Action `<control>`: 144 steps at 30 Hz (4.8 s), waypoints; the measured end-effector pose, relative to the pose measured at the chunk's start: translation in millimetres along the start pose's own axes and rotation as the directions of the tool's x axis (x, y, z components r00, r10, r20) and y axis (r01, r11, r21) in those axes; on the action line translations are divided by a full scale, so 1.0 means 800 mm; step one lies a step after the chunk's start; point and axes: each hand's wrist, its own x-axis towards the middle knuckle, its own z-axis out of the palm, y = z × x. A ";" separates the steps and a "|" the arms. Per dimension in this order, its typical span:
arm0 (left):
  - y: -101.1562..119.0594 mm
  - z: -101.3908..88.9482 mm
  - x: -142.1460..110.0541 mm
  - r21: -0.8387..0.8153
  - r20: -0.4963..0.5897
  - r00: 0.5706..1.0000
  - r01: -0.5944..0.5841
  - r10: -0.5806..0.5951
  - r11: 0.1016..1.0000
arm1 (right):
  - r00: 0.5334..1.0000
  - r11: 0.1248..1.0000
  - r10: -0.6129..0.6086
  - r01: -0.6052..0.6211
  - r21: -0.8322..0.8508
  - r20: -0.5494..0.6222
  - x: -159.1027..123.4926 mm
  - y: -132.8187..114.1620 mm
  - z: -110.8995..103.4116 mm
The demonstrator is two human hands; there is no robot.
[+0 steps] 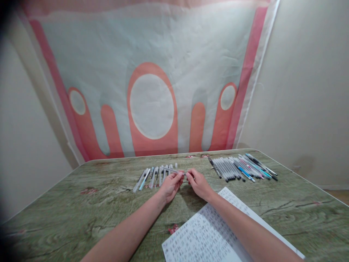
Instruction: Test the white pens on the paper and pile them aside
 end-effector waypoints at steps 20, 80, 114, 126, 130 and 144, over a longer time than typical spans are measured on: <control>0.017 0.016 -0.025 0.250 0.299 0.902 0.241 -0.312 0.938 | 0.994 0.994 -0.096 0.093 0.065 0.046 0.004 0.011 -0.013; 0.016 0.002 -0.029 0.784 0.615 0.788 -0.609 0.026 -0.119 | 0.979 0.914 -0.086 0.152 -0.377 0.187 0.047 0.084 -0.144; 0.004 -0.008 -0.023 0.781 0.570 0.819 -0.565 -0.066 -0.266 | 0.985 0.979 0.171 -0.168 -0.114 0.009 -0.080 0.022 -0.065; 0.002 -0.011 -0.019 0.772 0.586 0.809 -0.577 -0.055 -0.265 | 0.986 0.982 0.165 -0.163 -0.098 0.015 -0.082 0.027 -0.066; 0.002 -0.011 -0.020 0.773 0.585 0.809 -0.577 -0.056 -0.265 | 0.985 0.980 0.170 -0.168 -0.108 0.006 -0.082 0.029 -0.065; 0.002 -0.011 -0.020 0.780 0.572 0.818 -0.564 -0.057 -0.271 | 0.989 0.981 0.148 -0.146 -0.129 0.009 -0.081 0.035 -0.063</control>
